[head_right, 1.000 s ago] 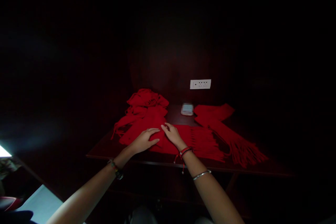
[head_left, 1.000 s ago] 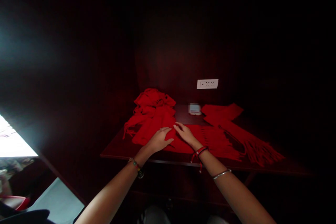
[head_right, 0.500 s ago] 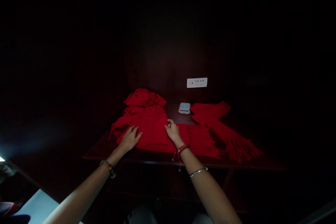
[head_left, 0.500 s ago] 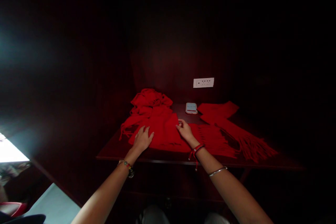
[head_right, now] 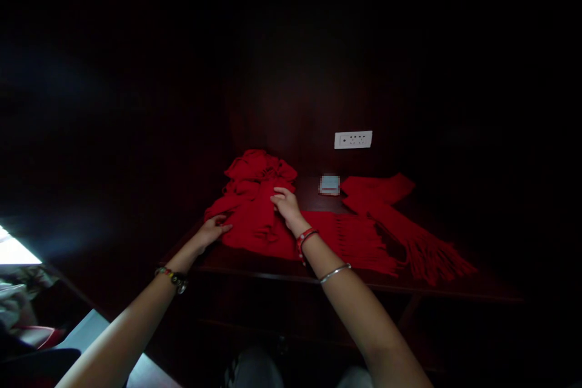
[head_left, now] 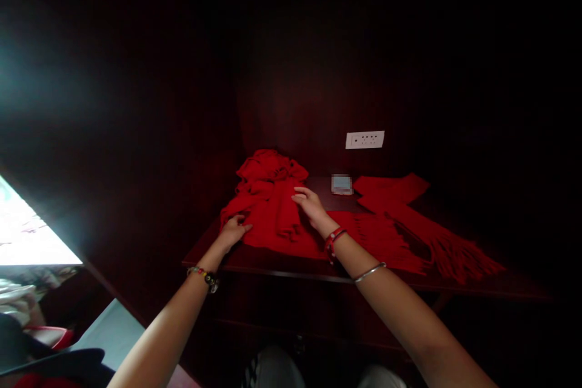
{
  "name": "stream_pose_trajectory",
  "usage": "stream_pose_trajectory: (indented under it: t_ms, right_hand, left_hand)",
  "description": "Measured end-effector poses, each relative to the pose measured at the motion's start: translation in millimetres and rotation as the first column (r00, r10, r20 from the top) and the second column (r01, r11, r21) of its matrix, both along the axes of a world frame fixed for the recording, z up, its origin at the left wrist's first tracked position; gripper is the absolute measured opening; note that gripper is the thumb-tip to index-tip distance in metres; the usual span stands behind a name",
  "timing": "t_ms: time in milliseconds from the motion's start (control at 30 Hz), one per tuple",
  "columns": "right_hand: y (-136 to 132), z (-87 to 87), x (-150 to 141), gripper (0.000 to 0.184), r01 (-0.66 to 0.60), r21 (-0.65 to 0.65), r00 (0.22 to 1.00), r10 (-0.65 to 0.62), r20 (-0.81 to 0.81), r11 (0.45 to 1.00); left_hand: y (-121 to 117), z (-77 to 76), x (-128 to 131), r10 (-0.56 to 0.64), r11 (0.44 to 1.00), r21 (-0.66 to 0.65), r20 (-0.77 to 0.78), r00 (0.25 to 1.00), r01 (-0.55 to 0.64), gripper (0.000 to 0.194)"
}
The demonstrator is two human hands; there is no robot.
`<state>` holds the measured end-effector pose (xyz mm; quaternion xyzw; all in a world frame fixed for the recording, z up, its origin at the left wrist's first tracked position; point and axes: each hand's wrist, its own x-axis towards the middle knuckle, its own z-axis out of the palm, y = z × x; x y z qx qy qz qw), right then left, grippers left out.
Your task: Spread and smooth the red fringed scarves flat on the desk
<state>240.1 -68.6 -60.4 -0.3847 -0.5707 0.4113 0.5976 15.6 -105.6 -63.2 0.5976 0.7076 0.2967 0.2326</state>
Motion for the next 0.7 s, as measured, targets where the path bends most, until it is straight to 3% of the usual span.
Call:
stream_pose_trajectory:
  t_ms: [67, 133, 267, 367, 467, 567, 700]
  right_hand:
    - [-3, 13.7, -21, 0.036, -0.16, 0.042, 0.976, 0.151, 0.156, 0.986]
    - [-10, 17.3, -33, 0.033, -0.244, 0.095, 0.905, 0.192, 0.379, 0.965]
    - [-28, -0.4, -23, 0.037, -0.232, 0.247, 0.791, 0.035, 0.61, 0.941]
    - [-34, -18.5, -8, 0.046, -0.273, 0.204, 0.74, 0.069, 0.669, 0.94]
    - [-34, -29.6, 1, 0.05, -0.316, 0.15, 0.712, 0.13, 0.69, 0.937]
    - [-32, -32.5, 5, 0.047, -0.324, 0.154, 0.785, 0.175, 0.594, 0.933]
    - [-30, -31.9, 11, 0.035, -0.377, 0.102, 0.88, 0.322, 0.348, 0.921]
  left_hand:
    - [0, 3.2, -2, 0.019, 0.999, -0.052, 0.211, 0.977, -0.009, 0.041]
    - [-2, 5.7, -2, -0.01, 0.998, -0.062, 0.34, 0.941, 0.033, 0.035]
    - [-9, 8.2, 1, -0.029, 0.995, -0.072, 0.406, 0.913, 0.064, 0.032]
    - [-13, 13.0, 9, -0.033, 0.995, -0.076, 0.432, 0.901, 0.072, 0.039]
    - [-15, 24.7, 22, -0.067, 0.986, -0.093, 0.538, 0.84, 0.139, 0.045]
    - [-15, 41.2, 39, -0.117, 0.981, -0.057, 0.592, 0.798, 0.186, 0.044]
    - [-16, 60.2, 56, -0.247, 0.953, -0.002, 0.572, 0.782, 0.302, 0.054]
